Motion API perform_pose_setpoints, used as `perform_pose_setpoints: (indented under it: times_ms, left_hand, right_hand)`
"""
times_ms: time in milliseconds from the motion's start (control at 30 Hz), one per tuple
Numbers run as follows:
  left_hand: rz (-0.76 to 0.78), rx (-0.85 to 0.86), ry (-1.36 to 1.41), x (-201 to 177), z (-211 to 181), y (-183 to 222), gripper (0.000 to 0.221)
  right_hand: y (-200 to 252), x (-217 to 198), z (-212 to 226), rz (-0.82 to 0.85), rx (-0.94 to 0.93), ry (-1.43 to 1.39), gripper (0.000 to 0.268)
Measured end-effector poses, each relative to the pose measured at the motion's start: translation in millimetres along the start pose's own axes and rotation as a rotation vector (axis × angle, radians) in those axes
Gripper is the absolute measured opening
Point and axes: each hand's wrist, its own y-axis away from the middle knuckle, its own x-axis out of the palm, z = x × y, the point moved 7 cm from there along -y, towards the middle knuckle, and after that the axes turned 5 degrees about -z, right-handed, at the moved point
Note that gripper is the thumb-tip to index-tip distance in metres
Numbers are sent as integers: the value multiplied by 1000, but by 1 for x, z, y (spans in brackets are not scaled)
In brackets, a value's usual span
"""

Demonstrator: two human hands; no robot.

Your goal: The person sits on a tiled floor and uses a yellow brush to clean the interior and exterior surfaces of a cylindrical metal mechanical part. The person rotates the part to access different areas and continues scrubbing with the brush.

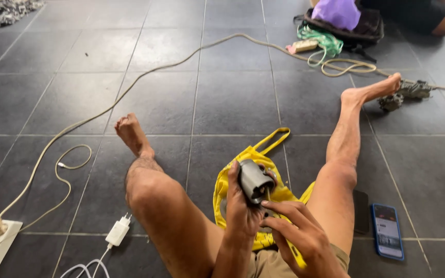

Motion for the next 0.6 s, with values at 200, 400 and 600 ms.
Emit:
perform_pose_setpoints:
  times_ms: [200,400,600]
  left_hand:
    - [3,-36,31,-6,1,-7,42]
    - [6,46,-41,3,0,2,41]
    - [-7,80,-13,-9,-9,-4,45]
  right_hand:
    - [0,-8,2,-5,42,-21,19]
    - [-10,-4,-6,-109,31,-29,22]
    - [-7,-12,4,-171,27,6,21]
